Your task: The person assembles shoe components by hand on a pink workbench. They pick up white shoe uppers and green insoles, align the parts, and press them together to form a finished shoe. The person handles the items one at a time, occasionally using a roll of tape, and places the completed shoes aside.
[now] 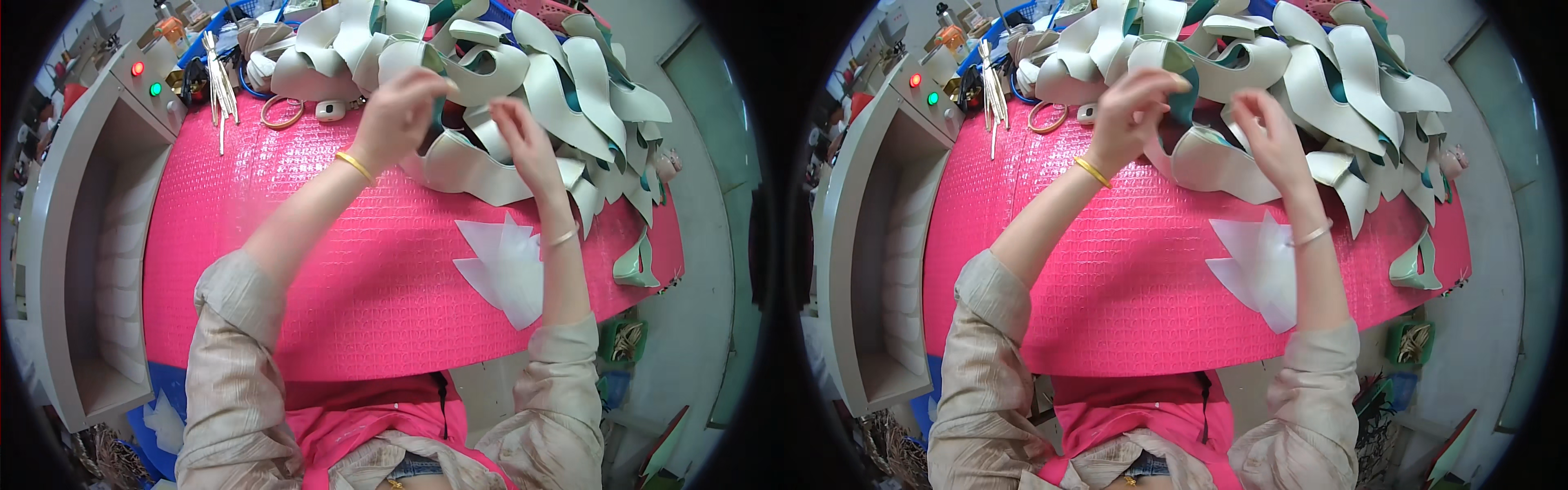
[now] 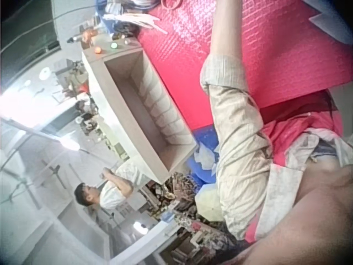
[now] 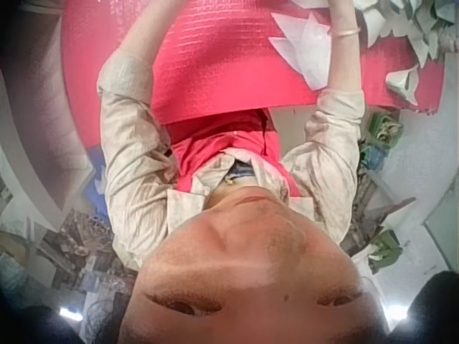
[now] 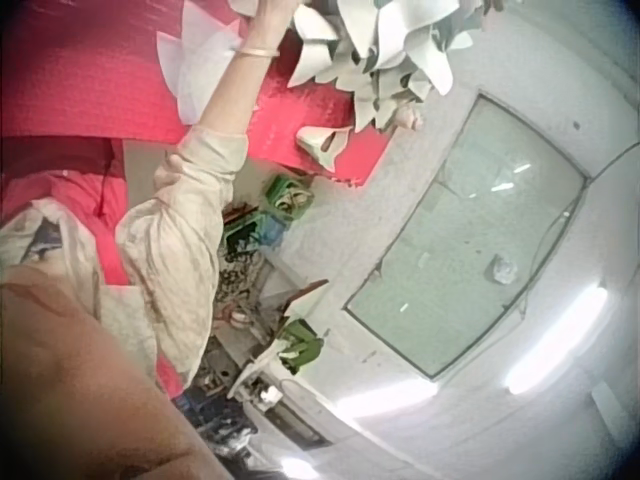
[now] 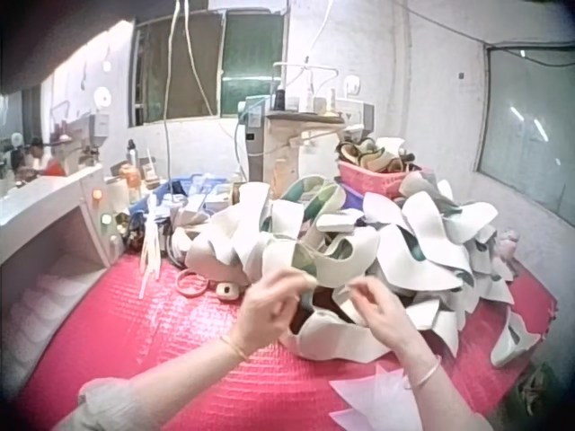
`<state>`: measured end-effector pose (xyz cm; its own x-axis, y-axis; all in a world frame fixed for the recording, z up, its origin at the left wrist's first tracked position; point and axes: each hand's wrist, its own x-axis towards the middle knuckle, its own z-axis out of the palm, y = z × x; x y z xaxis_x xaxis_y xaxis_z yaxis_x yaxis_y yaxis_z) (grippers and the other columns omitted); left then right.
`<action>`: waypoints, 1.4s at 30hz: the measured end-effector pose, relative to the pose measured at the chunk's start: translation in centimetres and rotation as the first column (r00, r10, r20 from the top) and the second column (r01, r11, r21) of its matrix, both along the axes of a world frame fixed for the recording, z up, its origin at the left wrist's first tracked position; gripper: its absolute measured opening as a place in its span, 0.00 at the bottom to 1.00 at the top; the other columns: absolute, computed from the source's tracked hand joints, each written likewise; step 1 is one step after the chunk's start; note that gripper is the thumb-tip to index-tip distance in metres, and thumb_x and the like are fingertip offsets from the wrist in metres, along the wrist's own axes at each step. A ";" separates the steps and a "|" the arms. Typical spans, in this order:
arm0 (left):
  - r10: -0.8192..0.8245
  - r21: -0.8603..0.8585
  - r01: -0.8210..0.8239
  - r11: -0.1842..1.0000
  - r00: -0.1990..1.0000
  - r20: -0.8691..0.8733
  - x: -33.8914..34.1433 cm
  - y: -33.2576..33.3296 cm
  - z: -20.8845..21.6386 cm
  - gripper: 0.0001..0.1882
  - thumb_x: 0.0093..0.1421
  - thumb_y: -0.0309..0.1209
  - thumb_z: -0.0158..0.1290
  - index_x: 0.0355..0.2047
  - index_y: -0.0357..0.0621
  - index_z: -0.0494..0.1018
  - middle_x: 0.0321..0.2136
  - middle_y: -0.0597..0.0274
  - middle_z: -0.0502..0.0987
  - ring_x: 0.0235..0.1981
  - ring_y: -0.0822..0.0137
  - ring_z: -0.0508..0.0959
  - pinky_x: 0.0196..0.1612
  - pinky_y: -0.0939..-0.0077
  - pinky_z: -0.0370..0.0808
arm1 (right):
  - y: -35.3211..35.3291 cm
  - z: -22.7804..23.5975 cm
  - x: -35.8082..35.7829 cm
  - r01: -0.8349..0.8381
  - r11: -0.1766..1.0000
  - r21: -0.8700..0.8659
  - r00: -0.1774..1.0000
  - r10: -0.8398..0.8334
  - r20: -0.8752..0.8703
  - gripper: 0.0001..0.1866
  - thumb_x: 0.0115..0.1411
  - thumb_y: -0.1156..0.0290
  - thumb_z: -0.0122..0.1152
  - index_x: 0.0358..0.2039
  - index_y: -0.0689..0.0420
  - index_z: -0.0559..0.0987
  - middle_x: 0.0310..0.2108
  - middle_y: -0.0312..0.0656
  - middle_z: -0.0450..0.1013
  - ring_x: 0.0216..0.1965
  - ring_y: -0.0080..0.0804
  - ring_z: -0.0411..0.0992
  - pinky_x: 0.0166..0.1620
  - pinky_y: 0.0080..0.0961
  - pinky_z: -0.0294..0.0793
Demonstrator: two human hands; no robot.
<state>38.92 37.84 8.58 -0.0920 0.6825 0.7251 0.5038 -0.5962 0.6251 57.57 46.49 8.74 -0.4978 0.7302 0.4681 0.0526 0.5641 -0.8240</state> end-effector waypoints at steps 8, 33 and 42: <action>0.002 -0.450 0.329 0.830 0.806 0.592 -5.2 5.3 3.8 0.26 0.62 0.45 0.28 0.55 0.46 0.57 0.51 0.56 0.65 0.55 0.65 0.61 0.57 0.62 0.54 | -0.9 0.1 -12.1 0.017 0.984 -0.177 1.000 -0.016 0.003 0.19 0.52 0.62 0.59 0.37 0.66 0.74 0.33 0.44 0.74 0.33 0.29 0.73 0.35 0.25 0.70; 0.016 -0.057 -0.035 0.998 0.952 -0.304 -3.5 5.0 3.6 0.24 0.49 0.28 0.55 0.48 0.45 0.65 0.41 0.52 0.70 0.40 0.61 0.71 0.45 0.73 0.68 | -12.1 -4.0 -5.1 -0.463 0.886 0.022 0.806 0.411 0.426 0.17 0.48 0.63 0.60 0.36 0.58 0.72 0.24 0.47 0.69 0.30 0.45 0.70 0.35 0.39 0.69; -0.185 -0.396 -0.427 0.813 0.454 -0.871 -1.1 -2.9 -0.9 0.19 0.49 0.24 0.47 0.44 0.45 0.69 0.23 0.54 0.75 0.28 0.55 0.76 0.31 0.62 0.73 | -4.9 -0.8 2.0 -0.259 0.804 0.536 0.861 -0.060 0.505 0.16 0.46 0.64 0.64 0.29 0.59 0.69 0.20 0.38 0.65 0.22 0.31 0.63 0.27 0.22 0.62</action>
